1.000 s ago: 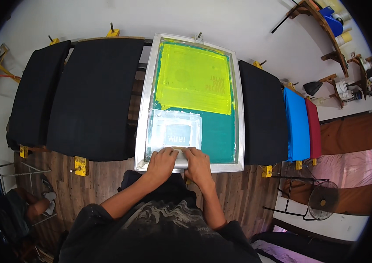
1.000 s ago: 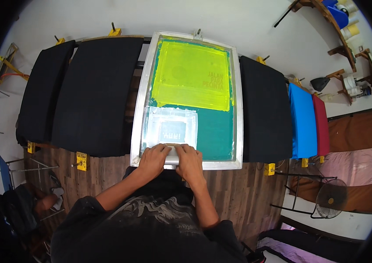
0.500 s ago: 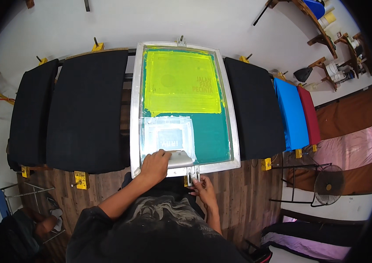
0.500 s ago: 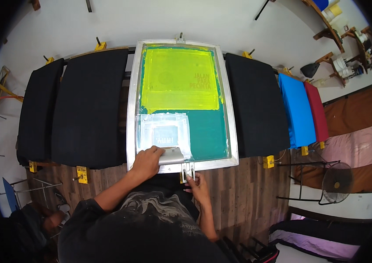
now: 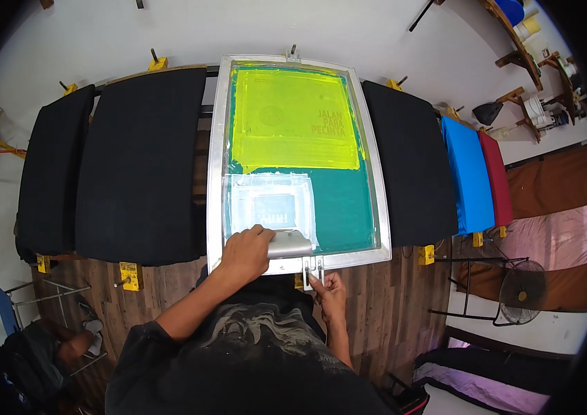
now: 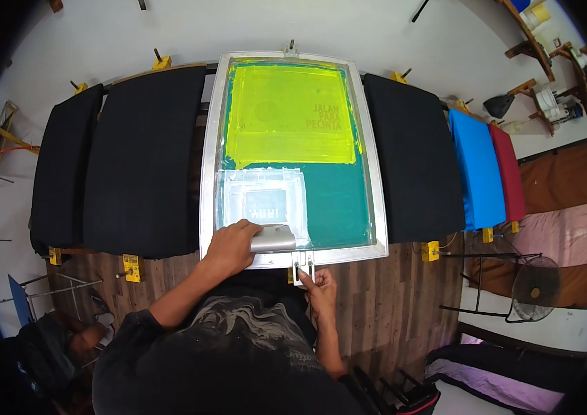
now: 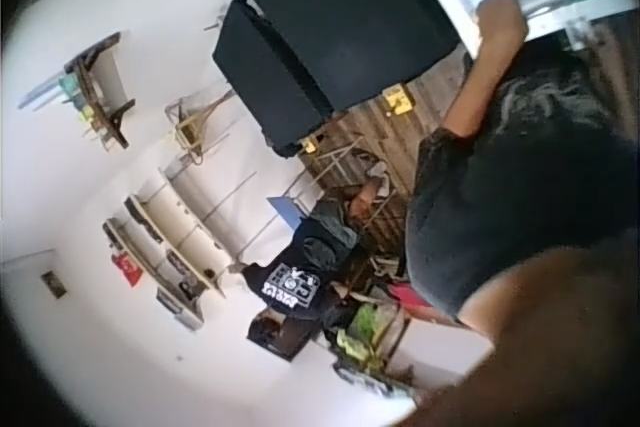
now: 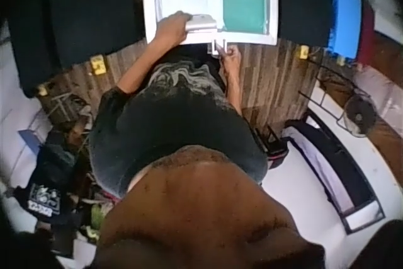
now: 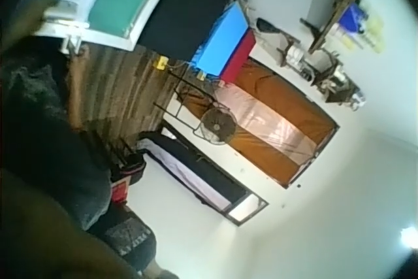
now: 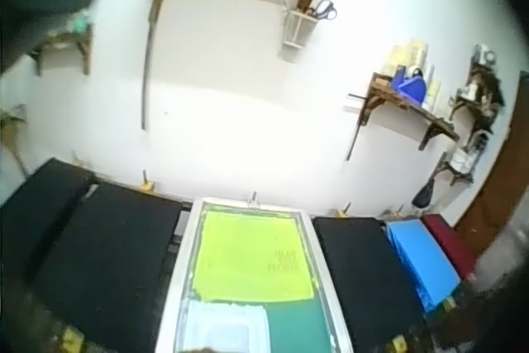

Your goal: Applying ink to a screen using a squeegee for garment printing.

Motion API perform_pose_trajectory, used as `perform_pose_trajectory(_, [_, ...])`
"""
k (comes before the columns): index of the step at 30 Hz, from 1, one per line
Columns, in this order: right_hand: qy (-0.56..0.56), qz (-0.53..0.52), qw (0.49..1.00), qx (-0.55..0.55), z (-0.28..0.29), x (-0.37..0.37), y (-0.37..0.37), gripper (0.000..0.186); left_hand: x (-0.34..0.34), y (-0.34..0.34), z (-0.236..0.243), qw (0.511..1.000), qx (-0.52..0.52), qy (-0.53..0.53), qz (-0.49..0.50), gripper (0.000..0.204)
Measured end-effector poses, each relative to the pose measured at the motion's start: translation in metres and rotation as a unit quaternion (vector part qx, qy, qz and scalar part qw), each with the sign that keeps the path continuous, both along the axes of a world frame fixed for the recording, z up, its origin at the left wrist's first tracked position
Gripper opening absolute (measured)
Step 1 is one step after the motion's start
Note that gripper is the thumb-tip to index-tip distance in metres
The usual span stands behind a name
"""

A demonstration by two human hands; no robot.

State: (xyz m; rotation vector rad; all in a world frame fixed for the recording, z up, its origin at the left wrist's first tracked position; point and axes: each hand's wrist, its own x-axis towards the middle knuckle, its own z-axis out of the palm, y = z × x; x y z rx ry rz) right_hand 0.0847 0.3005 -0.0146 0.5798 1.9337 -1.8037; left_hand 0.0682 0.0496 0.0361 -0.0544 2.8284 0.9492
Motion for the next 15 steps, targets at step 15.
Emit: perform_pose_trajectory(15, [0.005, 0.024, 1.000, 0.006, 0.0019, -0.0030, -0.0001, 0.035, 0.0014, -0.0011, -0.0045, 0.999, 0.003, 0.039, 0.003, 0.033])
